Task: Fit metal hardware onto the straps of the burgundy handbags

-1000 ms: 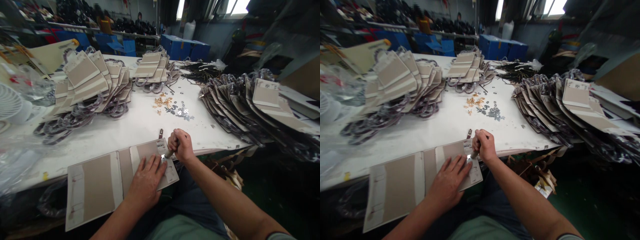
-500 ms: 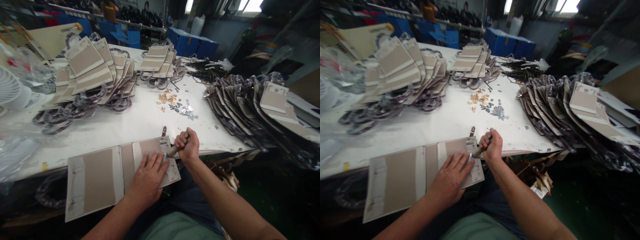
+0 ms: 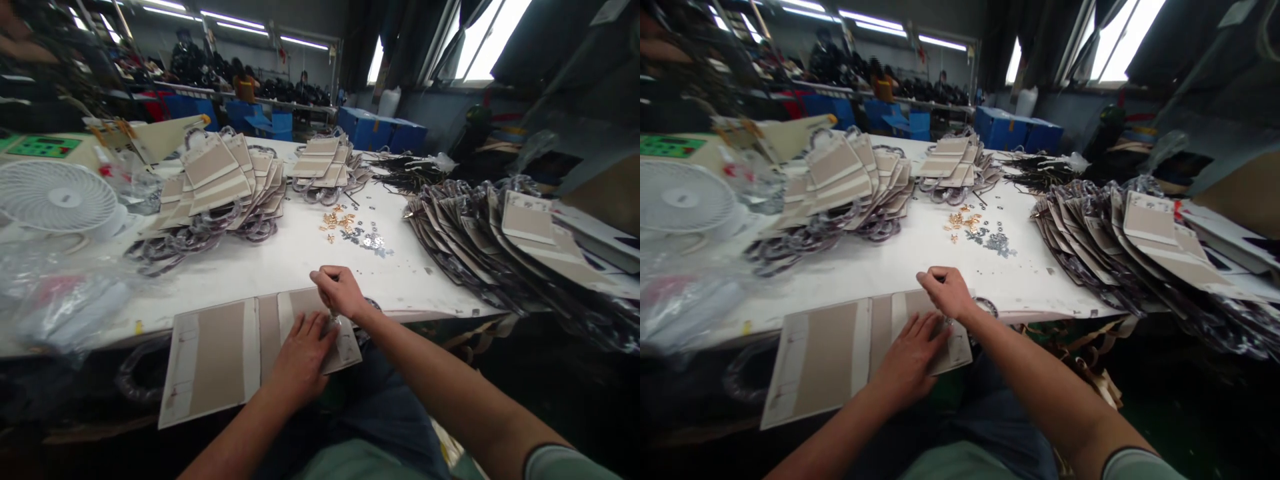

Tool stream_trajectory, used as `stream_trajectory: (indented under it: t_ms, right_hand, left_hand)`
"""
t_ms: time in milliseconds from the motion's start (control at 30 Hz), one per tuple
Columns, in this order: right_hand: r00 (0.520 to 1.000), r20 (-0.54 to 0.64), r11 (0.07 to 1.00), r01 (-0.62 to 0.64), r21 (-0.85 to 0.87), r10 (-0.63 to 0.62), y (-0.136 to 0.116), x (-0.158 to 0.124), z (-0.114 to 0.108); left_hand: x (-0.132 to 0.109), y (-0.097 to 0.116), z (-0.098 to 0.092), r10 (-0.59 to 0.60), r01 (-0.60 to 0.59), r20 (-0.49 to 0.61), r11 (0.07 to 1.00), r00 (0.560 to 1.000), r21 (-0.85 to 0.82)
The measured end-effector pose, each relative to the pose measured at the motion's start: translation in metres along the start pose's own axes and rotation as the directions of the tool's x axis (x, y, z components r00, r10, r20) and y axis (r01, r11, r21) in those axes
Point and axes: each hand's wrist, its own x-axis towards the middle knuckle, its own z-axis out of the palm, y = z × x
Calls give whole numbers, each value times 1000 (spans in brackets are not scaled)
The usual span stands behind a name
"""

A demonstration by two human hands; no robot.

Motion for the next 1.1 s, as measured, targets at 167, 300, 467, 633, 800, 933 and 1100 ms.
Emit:
stream_trajectory:
  t_ms: [167, 300, 467, 633, 800, 933, 1100]
  right_hand:
    - [996, 82, 998, 48, -27, -46, -2, -3, 6]
    - [987, 141, 983, 100, -152, -78, -3, -5, 8]
    - [974, 203, 967, 145, -210, -102, 2, -3, 0]
    - [998, 18, 998, 62, -3, -62, 9, -9, -15]
    - [976, -186, 961, 156, 227, -114, 7, -21, -21]
    - [971, -222, 957, 147, 251, -91, 21, -24, -14]
    - [974, -213, 977, 115, 179, -76, 27, -28, -18]
  left_hand:
    - [-2, 1, -1, -17, 16, -21, 1000, 1000, -23]
    - [-1, 0, 0, -15, 14, -19, 999, 1000, -48]
    - [1, -1, -3, -10, 7, -38, 997, 999, -74]
    - [0, 0, -3, 1, -2, -24, 999, 1000, -52]
    - [0, -3, 4, 13, -14, -16, 999, 1000, -44]
    - [2, -3, 3, 13, -13, -12, 999, 1000, -30]
    - [-1, -2, 0, 21, -21, 8, 1000, 1000, 13]
